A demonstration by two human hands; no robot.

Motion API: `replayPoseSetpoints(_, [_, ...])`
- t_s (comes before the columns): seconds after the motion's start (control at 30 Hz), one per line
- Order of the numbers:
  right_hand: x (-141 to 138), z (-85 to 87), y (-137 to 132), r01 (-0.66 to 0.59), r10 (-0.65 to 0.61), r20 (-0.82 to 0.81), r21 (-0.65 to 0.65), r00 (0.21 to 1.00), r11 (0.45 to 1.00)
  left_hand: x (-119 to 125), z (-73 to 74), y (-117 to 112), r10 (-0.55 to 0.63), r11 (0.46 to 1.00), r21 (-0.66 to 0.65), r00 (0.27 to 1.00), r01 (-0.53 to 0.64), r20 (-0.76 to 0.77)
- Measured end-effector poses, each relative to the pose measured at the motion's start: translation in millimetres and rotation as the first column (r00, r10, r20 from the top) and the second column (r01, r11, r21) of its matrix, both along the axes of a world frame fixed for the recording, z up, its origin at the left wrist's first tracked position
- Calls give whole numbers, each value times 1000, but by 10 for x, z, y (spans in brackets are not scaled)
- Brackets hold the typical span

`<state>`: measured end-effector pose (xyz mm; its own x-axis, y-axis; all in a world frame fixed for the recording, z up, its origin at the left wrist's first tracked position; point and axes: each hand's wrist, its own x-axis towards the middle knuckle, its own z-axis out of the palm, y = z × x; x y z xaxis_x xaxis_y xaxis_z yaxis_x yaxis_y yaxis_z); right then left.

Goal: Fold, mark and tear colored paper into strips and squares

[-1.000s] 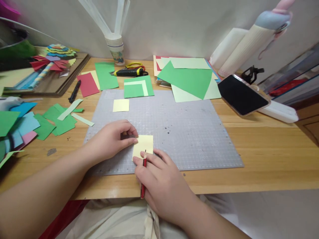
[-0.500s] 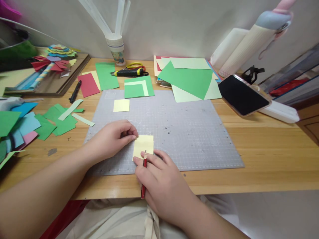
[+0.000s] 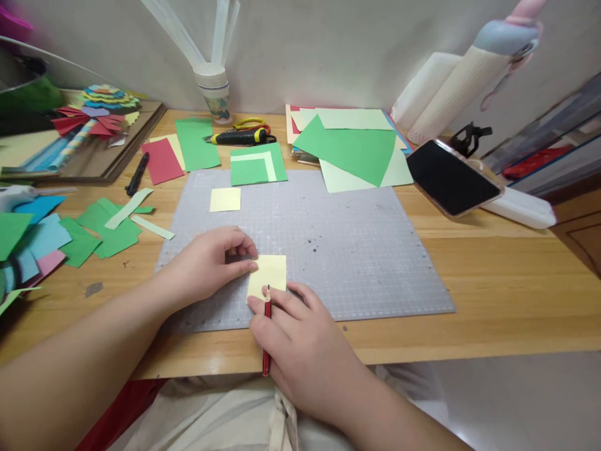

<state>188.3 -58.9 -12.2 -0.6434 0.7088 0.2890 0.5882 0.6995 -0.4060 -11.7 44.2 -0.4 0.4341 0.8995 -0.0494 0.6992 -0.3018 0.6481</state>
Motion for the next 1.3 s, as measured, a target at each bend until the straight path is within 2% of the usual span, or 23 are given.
replayPoseSetpoints(0.27, [-6,-10,-16,4,-5,71,11,997,1000,26,40,-20,-26,999,39,998,28,-54])
replayPoseSetpoints(0.47, [-43,2,-70,78,-83,69,76,994,994,38,45,-47,-40,997,65,995,47,-96])
replayPoseSetpoints(1.3, [-44,4,-98,120,-119,41,-22,992,992,35,43,-39,-30,998,55,996,35,-82])
